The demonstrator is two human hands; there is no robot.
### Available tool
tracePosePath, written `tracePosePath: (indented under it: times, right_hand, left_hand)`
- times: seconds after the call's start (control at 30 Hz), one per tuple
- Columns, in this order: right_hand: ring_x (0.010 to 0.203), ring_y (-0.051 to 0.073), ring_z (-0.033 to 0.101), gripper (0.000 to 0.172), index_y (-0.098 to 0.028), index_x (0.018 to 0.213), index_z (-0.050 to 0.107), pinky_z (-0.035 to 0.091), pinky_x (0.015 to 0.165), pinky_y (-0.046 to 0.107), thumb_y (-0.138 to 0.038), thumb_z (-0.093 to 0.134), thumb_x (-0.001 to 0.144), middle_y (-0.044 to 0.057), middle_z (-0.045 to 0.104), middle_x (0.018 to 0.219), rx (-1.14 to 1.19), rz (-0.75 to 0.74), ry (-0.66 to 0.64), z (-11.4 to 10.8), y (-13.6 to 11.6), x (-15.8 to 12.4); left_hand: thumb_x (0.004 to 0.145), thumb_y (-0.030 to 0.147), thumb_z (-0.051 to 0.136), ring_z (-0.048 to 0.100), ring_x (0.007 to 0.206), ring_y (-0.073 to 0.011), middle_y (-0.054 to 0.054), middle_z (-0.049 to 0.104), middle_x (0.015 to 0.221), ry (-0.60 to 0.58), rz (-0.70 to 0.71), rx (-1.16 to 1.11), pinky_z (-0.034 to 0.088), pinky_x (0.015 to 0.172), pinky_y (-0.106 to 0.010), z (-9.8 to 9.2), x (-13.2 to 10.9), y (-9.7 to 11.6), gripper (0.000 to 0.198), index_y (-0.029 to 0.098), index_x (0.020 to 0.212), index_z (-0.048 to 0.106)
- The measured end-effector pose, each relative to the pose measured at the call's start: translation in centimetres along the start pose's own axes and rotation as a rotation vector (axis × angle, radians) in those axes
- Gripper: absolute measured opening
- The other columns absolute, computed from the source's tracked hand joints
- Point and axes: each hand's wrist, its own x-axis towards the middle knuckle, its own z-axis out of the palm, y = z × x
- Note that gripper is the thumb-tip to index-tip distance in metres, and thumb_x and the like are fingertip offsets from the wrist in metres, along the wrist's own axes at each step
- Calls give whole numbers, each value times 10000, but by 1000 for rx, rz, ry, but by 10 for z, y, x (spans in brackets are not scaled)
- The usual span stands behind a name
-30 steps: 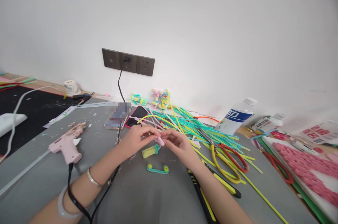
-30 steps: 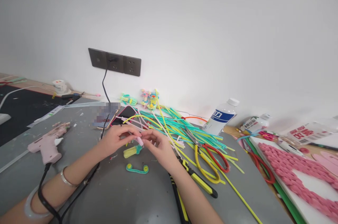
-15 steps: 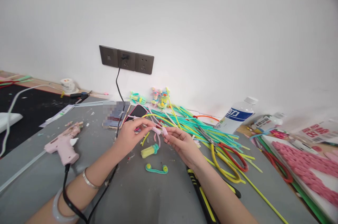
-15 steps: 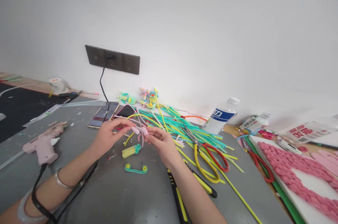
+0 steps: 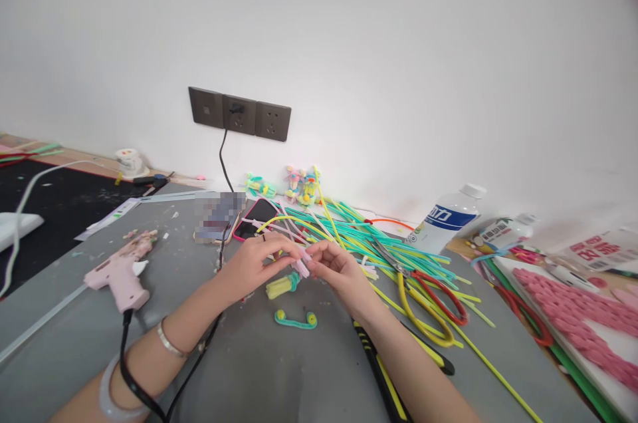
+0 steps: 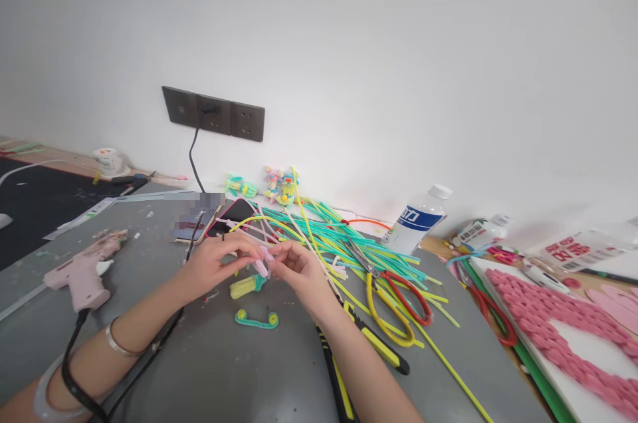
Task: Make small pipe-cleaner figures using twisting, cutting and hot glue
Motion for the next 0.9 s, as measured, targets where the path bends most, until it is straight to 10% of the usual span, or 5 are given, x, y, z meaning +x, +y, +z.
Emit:
tracePosePath:
  times: [0.43,0.9]
  right_hand:
    - [611,150,490,198,-200,886,681,373,587,281,-392,631,876,11,619,721,-757,-65,41,-11,0,0]
    - [734,148,591,328,-187,853,661,481,715,286,-495,753,790,19,649,810,-141,7,-111,8,-5,-3]
  left_hand:
    - [931,224,567,677,791,-142,-34,731,913,123,-225,-191,532,672,-200,-1,-1,-2,151,194,941,715]
    - [872,216,605,625,785,-142,-23,666,874,17,-360,-326,521,699,-234,11,2,11,82,182,919,663]
